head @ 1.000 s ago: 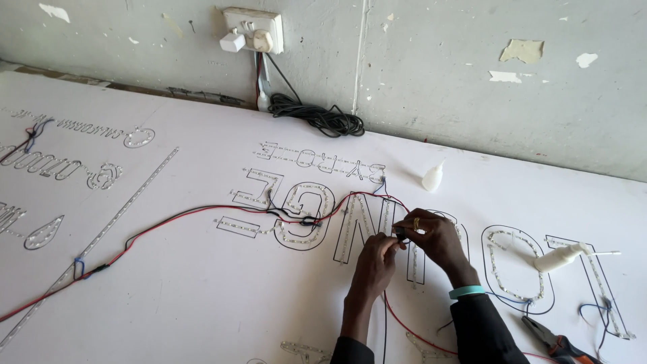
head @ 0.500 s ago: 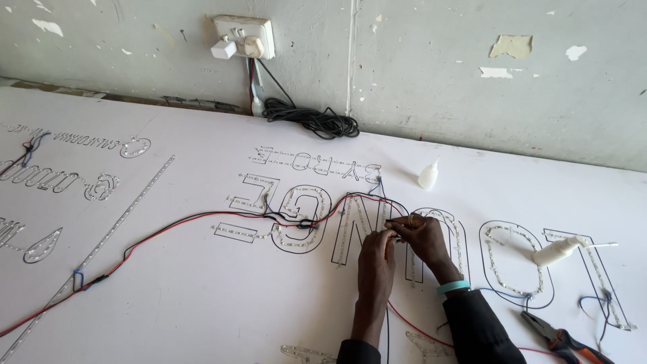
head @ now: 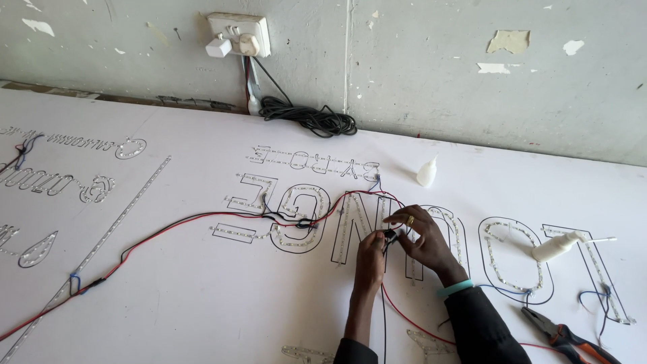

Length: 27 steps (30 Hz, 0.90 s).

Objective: Connecting electrical wiring to LED components on a large sign board template

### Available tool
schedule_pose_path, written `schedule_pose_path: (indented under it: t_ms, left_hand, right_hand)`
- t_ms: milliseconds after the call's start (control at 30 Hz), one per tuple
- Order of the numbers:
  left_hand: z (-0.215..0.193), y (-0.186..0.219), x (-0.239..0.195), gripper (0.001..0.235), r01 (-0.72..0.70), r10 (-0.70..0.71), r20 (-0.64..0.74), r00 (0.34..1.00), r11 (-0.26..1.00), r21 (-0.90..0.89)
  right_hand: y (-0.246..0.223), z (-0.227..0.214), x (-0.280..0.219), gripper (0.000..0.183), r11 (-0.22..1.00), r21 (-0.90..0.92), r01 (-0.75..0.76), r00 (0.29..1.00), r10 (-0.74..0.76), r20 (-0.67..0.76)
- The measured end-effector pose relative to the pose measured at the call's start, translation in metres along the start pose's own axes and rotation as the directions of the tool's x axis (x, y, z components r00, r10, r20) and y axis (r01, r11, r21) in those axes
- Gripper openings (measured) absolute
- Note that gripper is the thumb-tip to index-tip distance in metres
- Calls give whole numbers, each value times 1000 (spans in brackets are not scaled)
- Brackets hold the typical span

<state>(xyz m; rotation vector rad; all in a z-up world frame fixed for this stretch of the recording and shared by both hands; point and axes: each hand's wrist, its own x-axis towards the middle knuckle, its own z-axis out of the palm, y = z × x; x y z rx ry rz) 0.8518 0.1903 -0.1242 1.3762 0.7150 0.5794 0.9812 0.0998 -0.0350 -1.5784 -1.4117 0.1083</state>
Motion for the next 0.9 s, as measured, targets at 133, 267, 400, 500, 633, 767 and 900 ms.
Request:
schedule_pose_path:
  t_ms: [133,267,400,500,633,767,900]
  left_hand:
    - [-3,10,-7,40,45,-45,-22,999,999,-28]
    - [-5,39,-23,39,11,-10,-43,999,999,33]
    - [-7,83,-45,36,-58,65,-52,997,989,133]
    - [-4,70,-44,36,-228,243,13,970,891,392]
    - [-10,70,-38,27,-457,424,210,881,646,612]
    - [-1,69,-47,22,-490,499,170,850,630,602]
    - [-6,83,-50,32,-439,453,126,882,698,566]
  right_hand:
    - [-1,1,3,33,983,-132,131,991,-129,21]
    - [-14,-15,0,23,986,-54,159,984,-154,88]
    - [-8,-15,-1,15,993,19,118,992,-119,45]
    - [8,-12,-10,13,1000,-4,26,996,-26,-83]
    - [6,-8,-6,15,984,82,-159,970,171,-173]
    - [3,-4,-8,13,924,130,-360,912,378,-158]
    - [-7,1,-5,14,892,135,-431,881,449,-152]
